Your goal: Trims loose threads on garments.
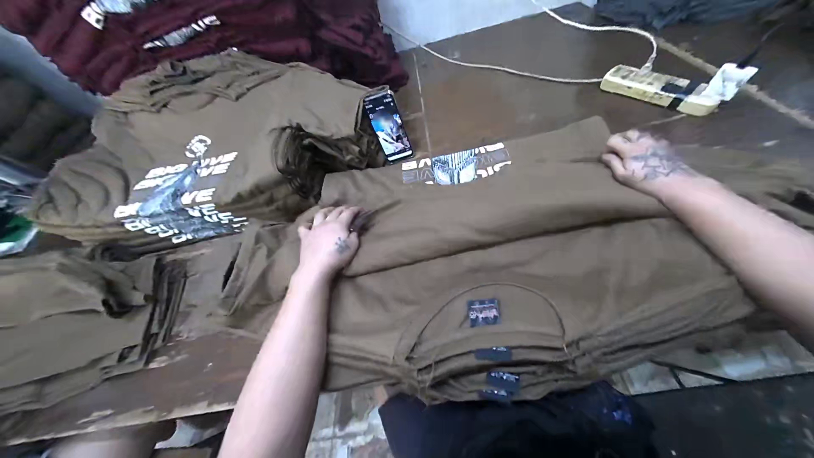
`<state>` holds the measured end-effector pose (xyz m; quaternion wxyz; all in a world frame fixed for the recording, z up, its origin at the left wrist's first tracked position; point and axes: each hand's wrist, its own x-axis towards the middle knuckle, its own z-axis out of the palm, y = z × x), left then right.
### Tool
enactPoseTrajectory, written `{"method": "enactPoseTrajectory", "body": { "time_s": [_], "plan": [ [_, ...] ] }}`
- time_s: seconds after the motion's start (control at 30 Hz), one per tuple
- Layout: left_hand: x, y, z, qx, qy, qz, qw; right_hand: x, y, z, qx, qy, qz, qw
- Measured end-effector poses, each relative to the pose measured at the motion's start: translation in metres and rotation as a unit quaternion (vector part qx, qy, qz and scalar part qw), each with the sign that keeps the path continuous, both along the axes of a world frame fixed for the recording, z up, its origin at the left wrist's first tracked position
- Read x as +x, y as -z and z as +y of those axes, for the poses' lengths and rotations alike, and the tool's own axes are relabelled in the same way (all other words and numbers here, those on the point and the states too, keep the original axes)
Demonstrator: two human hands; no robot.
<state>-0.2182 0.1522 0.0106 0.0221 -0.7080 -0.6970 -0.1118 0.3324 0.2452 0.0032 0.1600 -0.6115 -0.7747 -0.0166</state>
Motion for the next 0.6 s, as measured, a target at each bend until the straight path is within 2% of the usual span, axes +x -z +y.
{"method": "enactPoseTrajectory", "body": {
  "time_s": [0.07,0.17,0.23,0.27,0.3,0.37,0.43,0.47,0.53,0.6],
  "plan": [
    [0.001,0.006,-0.006,0.108,0.012,-0.005,0.994,0.010,0.011,0.011,-0.019,-0.014,0.056,0.998],
    [0.029,0.002,-0.056,0.263,0.058,-0.065,0.961,0.020,0.014,-0.001,0.003,-0.027,0.123,0.992],
    [0.053,0.010,-0.095,0.256,0.110,-0.058,0.958,0.026,0.020,0.000,0.019,-0.032,0.139,0.990],
    [0.057,0.014,-0.109,0.229,0.100,-0.036,0.968,0.027,0.022,0.000,0.033,-0.037,0.133,0.990],
    [0.051,0.017,-0.120,0.187,0.056,-0.022,0.980,0.027,0.020,-0.003,0.053,-0.051,0.125,0.989],
    [0.004,0.019,-0.126,0.098,-0.101,-0.037,0.989,0.021,0.006,-0.029,0.094,-0.096,0.100,0.986],
    [-0.067,0.027,-0.123,0.038,-0.250,-0.082,0.964,0.003,-0.026,-0.083,0.061,-0.141,0.079,0.985],
    [-0.093,0.031,-0.127,0.032,-0.293,-0.104,0.950,-0.007,-0.040,-0.113,0.019,-0.158,0.074,0.984],
    [-0.109,0.024,-0.132,0.085,-0.301,-0.124,0.941,-0.024,-0.055,-0.156,-0.035,-0.185,0.072,0.980],
    [-0.094,0.005,-0.122,0.152,-0.228,-0.148,0.950,-0.033,-0.054,-0.163,-0.050,-0.185,0.070,0.979]
  ]
}}
